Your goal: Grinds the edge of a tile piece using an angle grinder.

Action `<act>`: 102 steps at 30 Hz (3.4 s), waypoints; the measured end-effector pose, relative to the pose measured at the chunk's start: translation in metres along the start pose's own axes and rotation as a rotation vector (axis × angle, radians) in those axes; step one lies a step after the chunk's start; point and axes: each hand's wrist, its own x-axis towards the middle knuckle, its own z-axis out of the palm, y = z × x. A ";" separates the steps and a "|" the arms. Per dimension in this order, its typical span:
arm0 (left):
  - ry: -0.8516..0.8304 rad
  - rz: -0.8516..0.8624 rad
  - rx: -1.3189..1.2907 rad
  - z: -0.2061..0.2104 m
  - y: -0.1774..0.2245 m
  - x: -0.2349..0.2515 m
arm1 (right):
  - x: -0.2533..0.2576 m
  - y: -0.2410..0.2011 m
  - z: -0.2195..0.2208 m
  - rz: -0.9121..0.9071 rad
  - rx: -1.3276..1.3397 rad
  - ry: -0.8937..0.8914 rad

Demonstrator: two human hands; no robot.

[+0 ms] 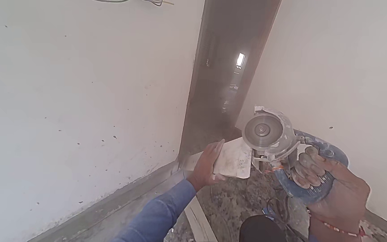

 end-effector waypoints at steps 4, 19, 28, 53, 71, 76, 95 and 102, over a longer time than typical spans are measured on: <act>0.004 0.001 -0.028 0.001 -0.003 0.000 | 0.005 0.003 -0.005 0.015 0.119 -0.089; 0.024 -0.014 -0.034 -0.004 -0.007 0.001 | -0.010 0.006 0.002 0.064 0.112 -0.100; 0.069 -0.031 0.002 -0.009 -0.011 0.007 | -0.020 0.011 0.002 0.128 0.177 -0.160; 0.116 -0.031 0.001 -0.016 -0.013 0.005 | -0.013 0.027 0.007 0.074 0.165 -0.145; 0.069 -0.020 0.004 -0.010 -0.007 0.003 | -0.003 0.023 0.000 0.006 0.147 -0.062; 0.057 -0.012 0.012 -0.008 -0.005 0.001 | 0.000 0.021 -0.001 -0.007 0.136 -0.040; 0.005 0.005 -0.043 -0.001 -0.003 -0.003 | 0.010 0.009 -0.010 -0.024 0.154 -0.096; -0.001 0.013 -0.042 -0.001 -0.005 -0.002 | 0.007 0.009 -0.012 -0.007 0.172 -0.100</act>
